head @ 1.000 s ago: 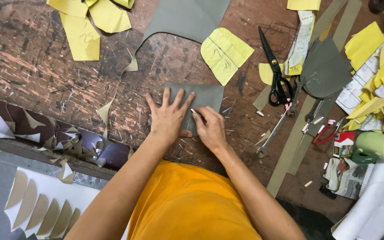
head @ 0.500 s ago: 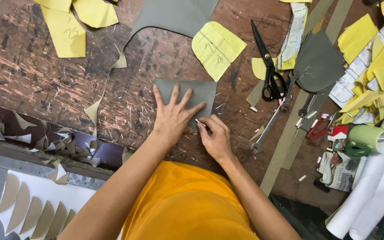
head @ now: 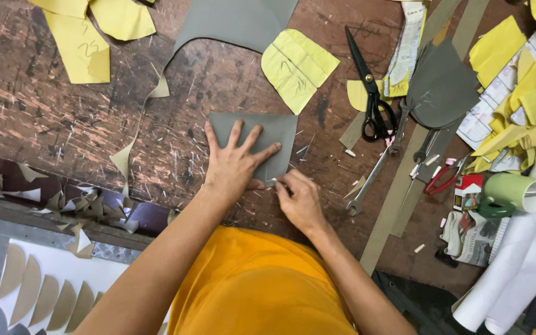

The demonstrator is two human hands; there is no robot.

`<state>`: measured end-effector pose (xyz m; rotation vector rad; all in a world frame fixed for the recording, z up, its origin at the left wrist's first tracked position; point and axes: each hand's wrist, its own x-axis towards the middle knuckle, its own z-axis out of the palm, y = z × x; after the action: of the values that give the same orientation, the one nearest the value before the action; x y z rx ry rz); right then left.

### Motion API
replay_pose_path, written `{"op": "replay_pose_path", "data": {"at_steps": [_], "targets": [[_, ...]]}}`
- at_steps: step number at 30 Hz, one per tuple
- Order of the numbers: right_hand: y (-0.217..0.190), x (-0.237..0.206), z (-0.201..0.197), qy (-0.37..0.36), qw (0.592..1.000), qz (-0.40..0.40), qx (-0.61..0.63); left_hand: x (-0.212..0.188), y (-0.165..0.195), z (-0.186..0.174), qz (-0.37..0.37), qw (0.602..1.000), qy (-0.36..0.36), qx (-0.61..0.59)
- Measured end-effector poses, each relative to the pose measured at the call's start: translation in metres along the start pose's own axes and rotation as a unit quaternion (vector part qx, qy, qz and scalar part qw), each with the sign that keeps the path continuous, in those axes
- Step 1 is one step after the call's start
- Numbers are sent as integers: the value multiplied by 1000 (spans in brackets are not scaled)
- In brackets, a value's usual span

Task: The person places a yellow paper template on a gray sheet and cuts around it with shears. They then use a wrench to hold the template in place while cutting additional gray pieces. The person also marks the gray material with chalk and folds a cut piece to check alignment.

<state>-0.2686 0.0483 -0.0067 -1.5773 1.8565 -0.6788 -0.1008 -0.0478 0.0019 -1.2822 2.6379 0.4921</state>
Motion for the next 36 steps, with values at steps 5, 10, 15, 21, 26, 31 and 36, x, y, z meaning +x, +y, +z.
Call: {"op": "replay_pose_path", "data": {"at_steps": [5, 10, 15, 21, 26, 31, 36], "targets": [[4, 0, -26, 32, 999, 29, 33, -2, 1, -1, 0, 1000, -11, -11], [28, 6, -46, 111, 991, 66, 40, -1, -3, -4, -4, 994, 55, -93], [65, 22, -57, 128, 988, 62, -67, -32, -44, 4, -102, 953, 235, -163], [63, 14, -54, 151, 978, 75, -125, -53, -59, 9, -202, 918, 272, -207], [25, 34, -28, 117, 986, 118, -16, -20, -37, 1, -258, 937, 185, -148], [-9, 43, 7, 120, 989, 71, -48, 2, -13, -4, -244, 929, 172, -219], [5, 29, -2, 101, 938, 226, 243, -3, 2, -5, -285, 849, 127, -426]]}}
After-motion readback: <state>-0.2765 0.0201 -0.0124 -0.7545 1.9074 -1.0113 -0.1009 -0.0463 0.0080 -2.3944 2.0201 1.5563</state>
